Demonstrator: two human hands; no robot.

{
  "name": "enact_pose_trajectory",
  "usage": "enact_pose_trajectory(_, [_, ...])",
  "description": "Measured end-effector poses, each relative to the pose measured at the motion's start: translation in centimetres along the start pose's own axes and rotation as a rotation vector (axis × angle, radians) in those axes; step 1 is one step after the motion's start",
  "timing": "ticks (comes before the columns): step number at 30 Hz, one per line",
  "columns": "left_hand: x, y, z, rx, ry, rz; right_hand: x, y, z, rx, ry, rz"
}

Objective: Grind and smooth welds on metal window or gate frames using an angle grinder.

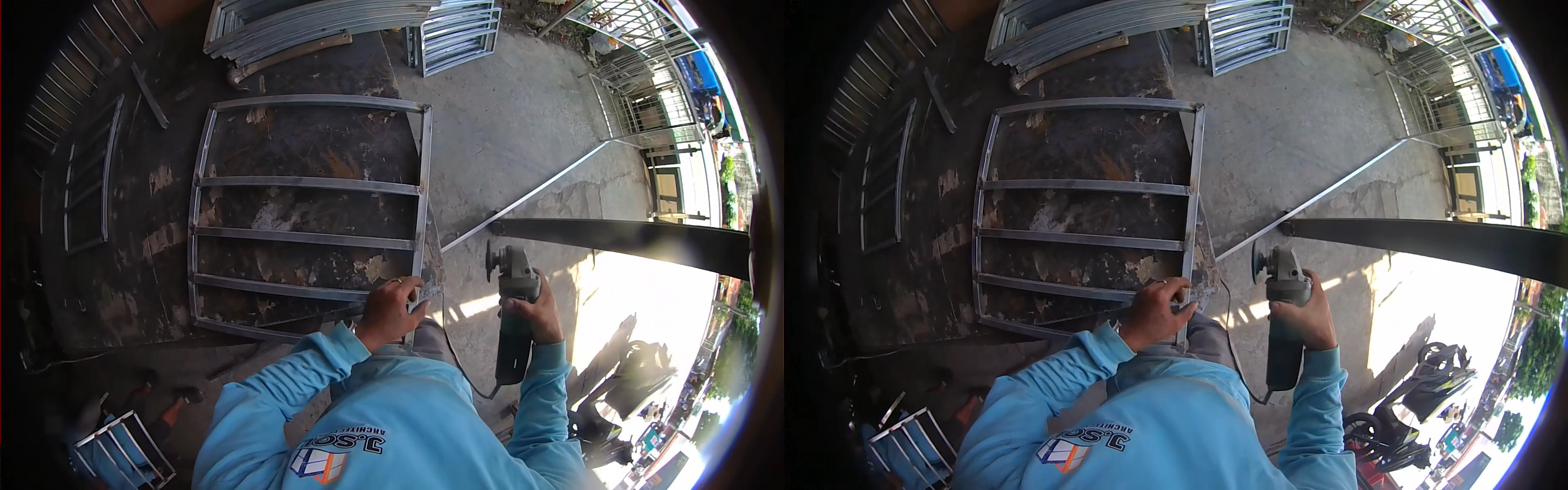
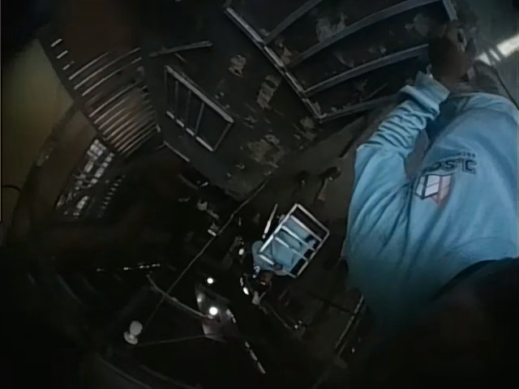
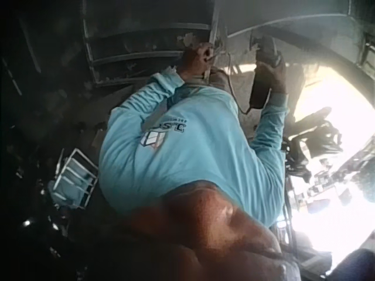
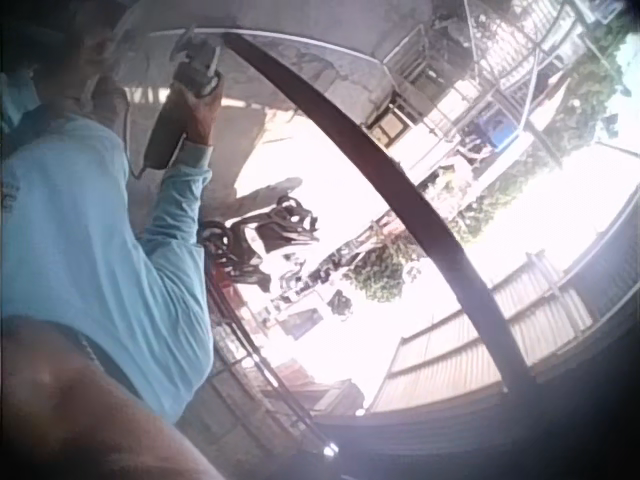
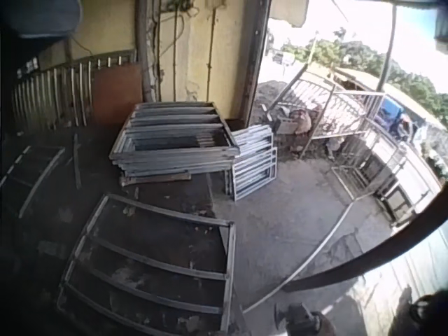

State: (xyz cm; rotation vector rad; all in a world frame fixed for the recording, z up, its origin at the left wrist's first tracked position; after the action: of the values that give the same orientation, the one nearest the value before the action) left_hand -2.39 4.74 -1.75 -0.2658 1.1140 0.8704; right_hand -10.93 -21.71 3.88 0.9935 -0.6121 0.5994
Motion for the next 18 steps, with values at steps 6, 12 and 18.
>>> enact_pose_trajectory(6, [0.8, 0.2, -0.8, -0.221, -0.485, 0.096, -2.1, 3.5, -0.5, 0.269, -0.65, 0.0])
enact_pose_trajectory(12, [3.2, 2.2, -2.3, -0.196, -0.489, 0.151, -5.1, 4.9, 0.3, 0.37, -0.784, 0.064])
enact_pose_trajectory(18, [4.9, 12.6, 0.1, -0.241, -0.581, 0.024, -7.6, 4.1, 0.8, 0.475, -0.935, 0.082])
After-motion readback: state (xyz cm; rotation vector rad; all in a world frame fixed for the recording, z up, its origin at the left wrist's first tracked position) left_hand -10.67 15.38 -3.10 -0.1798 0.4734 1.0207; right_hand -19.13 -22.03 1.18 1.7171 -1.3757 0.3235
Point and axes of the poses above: each hand's wrist, its own y-axis away from the middle knuckle, its own z-axis out of the back of the hand, x = y × z, the point moved 10 cm from there along -y, towards the middle knuckle, and after that the axes turned 4 degrees about -z, right-handed, at the moved point
